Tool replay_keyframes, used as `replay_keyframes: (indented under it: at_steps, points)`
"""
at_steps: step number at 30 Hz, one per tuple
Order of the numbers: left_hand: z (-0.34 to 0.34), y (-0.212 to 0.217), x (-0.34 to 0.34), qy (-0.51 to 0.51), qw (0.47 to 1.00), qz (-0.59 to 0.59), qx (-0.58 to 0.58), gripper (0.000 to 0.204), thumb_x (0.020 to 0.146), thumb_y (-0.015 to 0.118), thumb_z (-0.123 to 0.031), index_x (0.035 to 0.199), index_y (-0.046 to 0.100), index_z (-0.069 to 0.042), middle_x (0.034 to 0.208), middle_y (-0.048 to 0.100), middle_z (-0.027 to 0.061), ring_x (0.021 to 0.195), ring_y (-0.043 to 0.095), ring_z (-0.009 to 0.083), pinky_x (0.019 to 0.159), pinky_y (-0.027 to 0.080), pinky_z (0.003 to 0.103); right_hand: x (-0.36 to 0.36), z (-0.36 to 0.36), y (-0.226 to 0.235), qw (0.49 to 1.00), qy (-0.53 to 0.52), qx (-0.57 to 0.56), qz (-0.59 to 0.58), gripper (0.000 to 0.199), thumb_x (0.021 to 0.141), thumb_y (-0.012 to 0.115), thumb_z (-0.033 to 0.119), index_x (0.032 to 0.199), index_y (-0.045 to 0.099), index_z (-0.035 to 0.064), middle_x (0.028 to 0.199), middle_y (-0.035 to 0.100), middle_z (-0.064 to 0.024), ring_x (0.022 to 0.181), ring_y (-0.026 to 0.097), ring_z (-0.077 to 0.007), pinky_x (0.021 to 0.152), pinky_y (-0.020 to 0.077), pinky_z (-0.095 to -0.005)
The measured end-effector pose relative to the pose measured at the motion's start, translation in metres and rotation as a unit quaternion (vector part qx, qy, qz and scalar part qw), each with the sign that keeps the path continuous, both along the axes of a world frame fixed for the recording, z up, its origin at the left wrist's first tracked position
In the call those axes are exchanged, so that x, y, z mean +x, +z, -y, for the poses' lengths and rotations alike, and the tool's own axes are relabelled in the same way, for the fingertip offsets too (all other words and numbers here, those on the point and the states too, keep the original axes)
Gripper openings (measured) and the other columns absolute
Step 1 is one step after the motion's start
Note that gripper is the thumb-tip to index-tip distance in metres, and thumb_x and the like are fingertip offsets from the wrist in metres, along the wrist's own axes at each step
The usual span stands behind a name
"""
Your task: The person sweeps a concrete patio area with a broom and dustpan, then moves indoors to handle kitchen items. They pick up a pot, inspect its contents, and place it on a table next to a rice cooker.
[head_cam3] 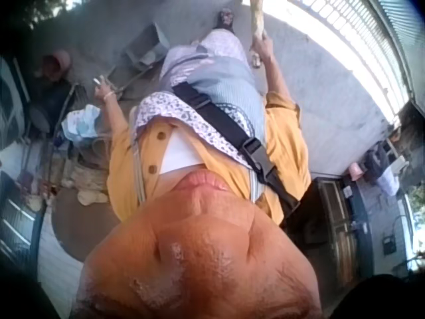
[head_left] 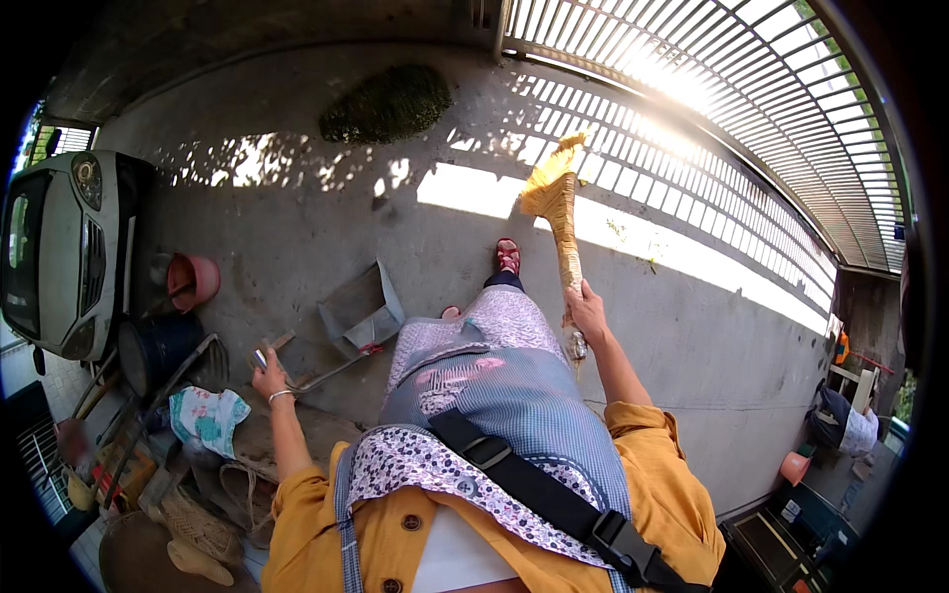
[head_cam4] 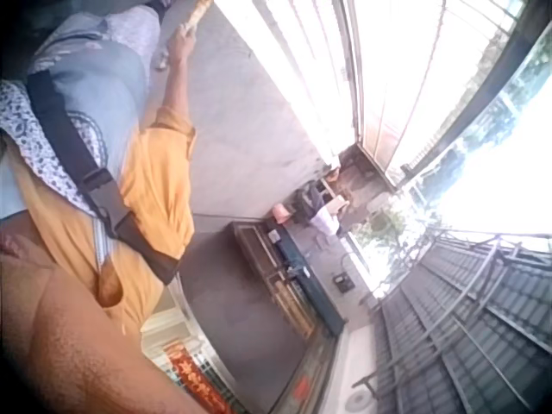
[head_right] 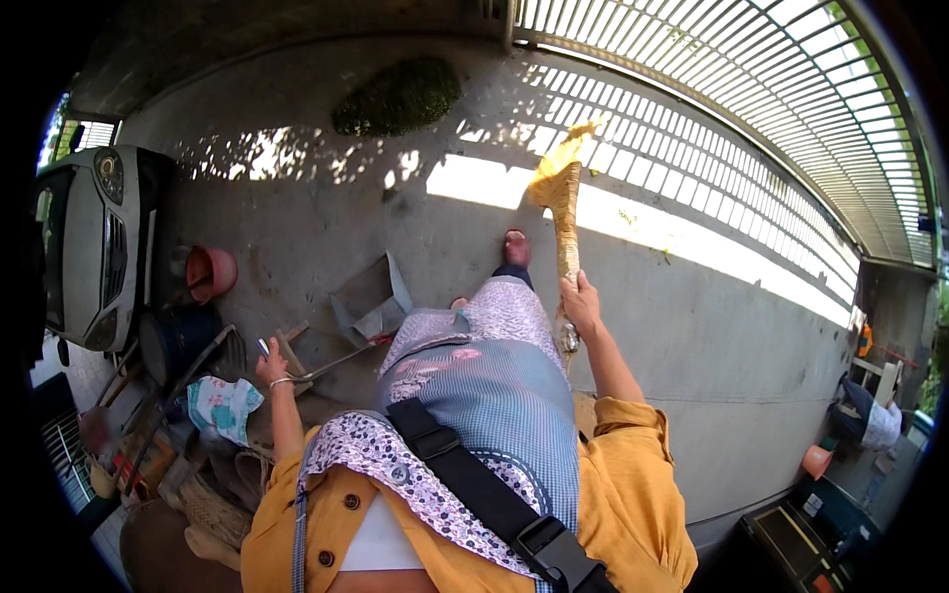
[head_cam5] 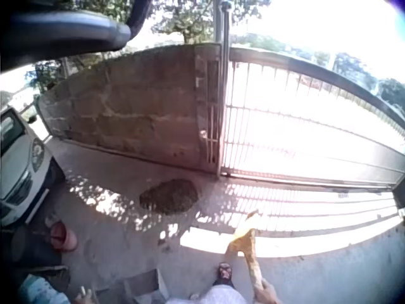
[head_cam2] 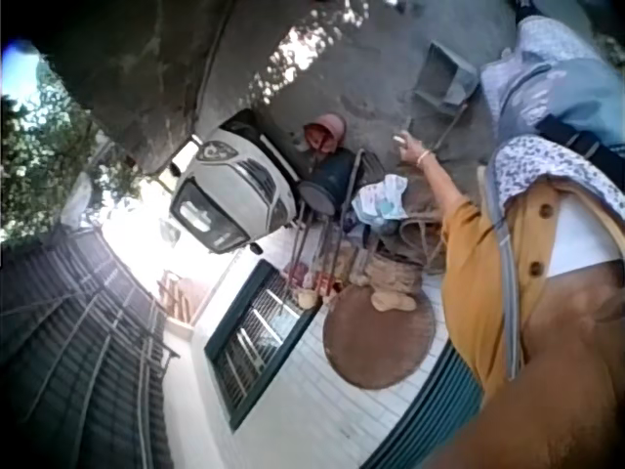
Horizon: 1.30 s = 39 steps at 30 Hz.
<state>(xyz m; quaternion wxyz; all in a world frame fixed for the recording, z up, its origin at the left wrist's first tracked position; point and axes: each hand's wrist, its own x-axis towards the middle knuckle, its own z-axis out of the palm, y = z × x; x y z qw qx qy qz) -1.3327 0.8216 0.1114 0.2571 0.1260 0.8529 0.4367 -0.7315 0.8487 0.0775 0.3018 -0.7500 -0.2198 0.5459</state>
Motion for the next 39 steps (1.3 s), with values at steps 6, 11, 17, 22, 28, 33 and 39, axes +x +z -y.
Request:
replay_keyframes:
  at_steps: [6, 11, 17, 22, 28, 33, 39]
  points:
    - [-0.036, 0.013, 0.077, 0.019, 1.000, 0.024, 0.001, 0.038, 0.071, 0.069, -0.029, 0.061, 0.038, -0.011, 0.049, 0.037, -0.0026, 0.039, 0.033, 0.0066, 0.036, 0.030, 0.022, 0.022, -0.131, -0.039, 0.992, 0.111, -0.010, 0.064, 0.053, 0.072, 0.056, 0.026, 0.113, 0.043, -0.0052, 0.074, 0.059, -0.0157, 0.065, 0.059, -0.0249, 0.058, 0.0475, -0.0331]
    - [-0.063, 0.005, 0.133, 0.008, 0.999, 0.041, 0.015, 0.037, 0.073, 0.069, -0.025, 0.060, 0.036, -0.011, 0.047, 0.036, -0.0031, 0.038, 0.032, 0.0057, 0.035, 0.029, 0.021, -0.034, -0.259, -0.030, 0.963, 0.256, -0.017, 0.075, 0.042, 0.065, 0.059, 0.018, 0.095, 0.047, -0.0078, 0.071, 0.055, -0.0125, 0.059, 0.054, -0.0203, 0.051, 0.0425, -0.0329]
    - [-0.093, -0.002, 0.184, -0.001, 0.996, 0.081, 0.032, 0.035, 0.075, 0.067, -0.021, 0.059, 0.038, -0.008, 0.049, 0.038, -0.0019, 0.039, 0.033, 0.0062, 0.036, 0.028, 0.021, -0.007, -0.315, -0.004, 0.968, 0.242, 0.007, -0.068, 0.034, 0.070, 0.057, 0.016, 0.098, 0.050, -0.0025, 0.065, 0.053, -0.0075, 0.050, 0.053, -0.0161, 0.045, 0.0445, -0.0298]
    - [-0.116, -0.011, 0.207, -0.001, 0.992, 0.110, 0.053, 0.031, 0.076, 0.066, -0.019, 0.061, 0.041, -0.007, 0.050, 0.038, -0.0022, 0.039, 0.032, 0.0063, 0.036, 0.028, 0.022, 0.044, -0.300, 0.002, 0.978, 0.184, -0.034, -0.096, 0.037, 0.075, 0.055, 0.012, 0.110, 0.045, 0.0024, 0.062, 0.050, -0.0071, 0.049, 0.054, -0.0170, 0.040, 0.0451, -0.0305]
    - [-0.142, -0.019, 0.217, 0.003, 0.993, 0.115, 0.018, 0.034, 0.075, 0.067, -0.021, 0.063, 0.037, -0.010, 0.047, 0.037, -0.0019, 0.037, 0.032, 0.0080, 0.037, 0.030, 0.024, 0.075, -0.293, -0.013, 0.977, 0.121, -0.083, -0.153, 0.030, 0.078, 0.054, 0.010, 0.106, 0.046, 0.0027, 0.060, 0.050, -0.0091, 0.044, 0.053, -0.0179, 0.038, 0.0448, -0.0311]
    - [-0.137, -0.036, 0.204, 0.067, 0.992, 0.094, -0.041, 0.024, 0.075, 0.065, -0.020, 0.065, 0.050, -0.004, 0.048, 0.038, -0.0018, 0.037, 0.031, 0.0074, 0.034, 0.027, 0.024, 0.058, -0.303, 0.036, 0.958, 0.047, -0.048, -0.280, 0.029, 0.082, 0.048, 0.012, 0.110, 0.043, 0.0043, 0.064, 0.049, -0.0081, 0.047, 0.051, -0.0148, 0.040, 0.0458, -0.0282]
    - [-0.131, -0.051, 0.206, 0.063, 0.990, 0.051, -0.112, 0.028, 0.075, 0.064, -0.023, 0.061, 0.054, -0.001, 0.047, 0.042, 0.0007, 0.035, 0.036, 0.0100, 0.033, 0.030, 0.026, 0.036, -0.347, 0.032, 0.905, 0.019, -0.011, -0.425, 0.026, 0.085, 0.045, 0.017, 0.109, 0.040, 0.0065, 0.065, 0.048, -0.0079, 0.051, 0.050, -0.0147, 0.043, 0.0470, -0.0279]
